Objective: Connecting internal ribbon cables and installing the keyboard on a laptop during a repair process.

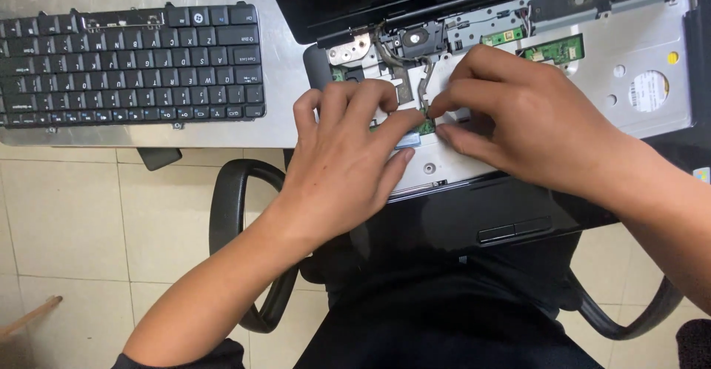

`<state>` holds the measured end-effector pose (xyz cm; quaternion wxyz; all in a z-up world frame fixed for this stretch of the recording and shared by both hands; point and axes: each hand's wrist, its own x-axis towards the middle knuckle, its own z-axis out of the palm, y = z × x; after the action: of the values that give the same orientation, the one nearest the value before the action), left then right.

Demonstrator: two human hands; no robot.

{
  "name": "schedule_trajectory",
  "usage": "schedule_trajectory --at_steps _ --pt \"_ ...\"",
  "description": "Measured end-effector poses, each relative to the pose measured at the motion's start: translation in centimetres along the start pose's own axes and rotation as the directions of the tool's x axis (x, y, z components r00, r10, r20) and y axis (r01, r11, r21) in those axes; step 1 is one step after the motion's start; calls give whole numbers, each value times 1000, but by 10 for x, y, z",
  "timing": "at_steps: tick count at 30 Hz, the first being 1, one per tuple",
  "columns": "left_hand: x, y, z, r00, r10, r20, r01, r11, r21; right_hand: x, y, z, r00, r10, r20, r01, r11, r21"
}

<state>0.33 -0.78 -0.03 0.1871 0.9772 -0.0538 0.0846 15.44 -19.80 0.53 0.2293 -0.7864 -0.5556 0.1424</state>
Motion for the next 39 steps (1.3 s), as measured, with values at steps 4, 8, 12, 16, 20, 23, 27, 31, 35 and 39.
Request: schedule_trajectory --at_steps 4,8,12,16,20,23,27,31,35,39 --pt "2 14 10 996 -17 -85 26 994 109 -4 1 2 999 -19 -43 19 1000 0" --pt "4 23 16 982 -15 -188 74 947 313 -9 2 -3 998 35 -50 -32 998 54" --pt "3 26 20 973 -30 -229 108 936 334 -16 3 -5 996 18 -89 -12 997 71" --pt "5 24 21 978 -59 -202 107 966 234 -18 5 -2 994 8 -105 -1 998 64" --pt "7 22 21 975 -50 -217 95 976 198 -19 7 0 993 4 -118 5 998 70" --pt "7 21 22 975 -66 -211 99 984 149 -18 7 0 993 13 -119 -4 997 76" --pt "6 24 23 971 -142 -190 149 989 23 -18 7 3 991 11 -131 -1 997 76" --pt "5 27 24 961 -178 -211 183 983 2 -16 7 5 991 4 -131 6 997 77" --pt "4 28 27 953 -187 -237 206 977 56 -16 9 8 990 -31 -136 39 998 57" --pt "1 29 21 958 -142 -248 179 975 135 -16 7 5 989 -52 -135 59 997 54"
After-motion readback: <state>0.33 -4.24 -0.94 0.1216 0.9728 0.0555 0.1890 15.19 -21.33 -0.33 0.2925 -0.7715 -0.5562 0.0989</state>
